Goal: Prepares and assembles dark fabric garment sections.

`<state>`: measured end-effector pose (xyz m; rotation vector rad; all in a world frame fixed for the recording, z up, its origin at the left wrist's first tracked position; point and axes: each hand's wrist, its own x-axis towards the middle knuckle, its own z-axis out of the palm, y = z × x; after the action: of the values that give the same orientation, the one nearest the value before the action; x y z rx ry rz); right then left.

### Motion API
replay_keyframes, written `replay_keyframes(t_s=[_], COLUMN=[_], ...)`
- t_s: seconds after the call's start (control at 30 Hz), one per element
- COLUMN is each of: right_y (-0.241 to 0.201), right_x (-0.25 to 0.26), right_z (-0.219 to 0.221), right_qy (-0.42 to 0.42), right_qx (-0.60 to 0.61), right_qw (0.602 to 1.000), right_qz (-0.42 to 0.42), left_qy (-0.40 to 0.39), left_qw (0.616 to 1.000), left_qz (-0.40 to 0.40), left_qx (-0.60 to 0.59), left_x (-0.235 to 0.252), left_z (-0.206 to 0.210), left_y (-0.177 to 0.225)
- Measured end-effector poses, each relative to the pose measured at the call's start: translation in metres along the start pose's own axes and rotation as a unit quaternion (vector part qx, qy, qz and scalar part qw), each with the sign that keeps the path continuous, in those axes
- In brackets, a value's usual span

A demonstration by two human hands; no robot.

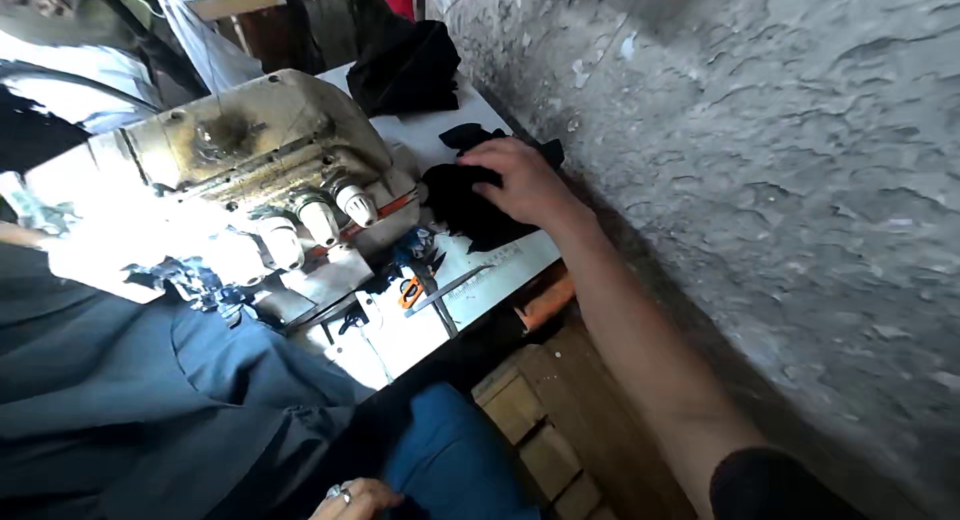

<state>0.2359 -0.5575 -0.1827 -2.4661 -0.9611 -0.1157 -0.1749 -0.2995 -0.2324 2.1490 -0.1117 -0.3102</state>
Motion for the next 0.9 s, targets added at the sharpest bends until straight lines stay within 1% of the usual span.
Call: replay_keyframes(t_s=[0.03,0.07,0.13,0.2,0.23,0.27,0.33,0.37,0.4,0.47,0.53,0.6,0.67,0.7,0.8,0.87,0.9], right_y=[0.006,0.011,0.021,0.031,0.034,0.033,0.017,0.003,-0.016,-0.056,-0.090,-0.124,-0.152,-0.167,-0.218,-0.247,-0.259], right_x=[0.014,0.025,0.033,0.035,0.032,0.026,0.011,0.001,-0.010,-0.031,-0.049,-0.072,-0.092,-0.100,-0.123,-0.135,-0.142], right_z=[0.008,0.016,0.024,0.025,0.023,0.017,-0.012,-0.026,-0.038,-0.053,-0.052,-0.046,-0.032,-0.024,0.000,0.015,0.023], right_qy=[-0.049,-0.078,-0.081,-0.033,0.009,0.056,0.134,0.163,0.173,0.160,0.146,0.107,0.050,0.019,-0.068,-0.119,-0.156], right_qx=[-0.016,-0.025,-0.025,0.010,0.045,0.082,0.142,0.180,0.234,0.340,0.398,0.477,0.558,0.599,0.704,0.760,0.783], right_qw=[0.999,0.996,0.994,0.993,0.993,0.991,0.981,0.970,0.956,0.926,0.905,0.869,0.826,0.799,0.706,0.639,0.602], right_qz=[-0.009,-0.026,-0.076,-0.116,-0.113,-0.084,0.000,0.021,0.034,0.038,0.048,0.074,0.062,0.048,0.033,0.019,0.025], left_qy=[0.014,0.028,0.056,0.072,0.075,0.073,0.047,0.035,0.040,0.079,0.131,0.180,0.226,0.263,0.369,0.394,0.389], left_qw=[1.000,1.000,0.998,0.997,0.996,0.997,0.998,0.999,0.999,0.993,0.978,0.958,0.941,0.928,0.869,0.832,0.824], left_qz=[0.000,0.000,-0.003,-0.025,-0.036,-0.039,-0.028,-0.008,0.021,0.086,0.157,0.219,0.242,0.246,0.280,0.315,0.327], left_qx=[0.000,-0.004,-0.022,-0.019,-0.012,-0.003,0.002,-0.006,-0.010,0.011,0.036,0.045,0.068,0.092,0.175,0.230,0.248], left_x=[0.002,0.001,-0.006,-0.019,-0.026,-0.030,-0.034,-0.033,-0.030,-0.017,0.001,0.019,0.028,0.027,0.016,0.004,-0.004], left_z=[-0.001,-0.002,-0.005,-0.003,-0.001,0.000,-0.007,-0.014,-0.022,-0.038,-0.054,-0.066,-0.076,-0.078,-0.079,-0.077,-0.077], left_y=[0.003,0.007,0.010,0.007,0.005,0.003,0.002,0.003,0.005,0.013,0.029,0.054,0.081,0.090,0.097,0.093,0.090])
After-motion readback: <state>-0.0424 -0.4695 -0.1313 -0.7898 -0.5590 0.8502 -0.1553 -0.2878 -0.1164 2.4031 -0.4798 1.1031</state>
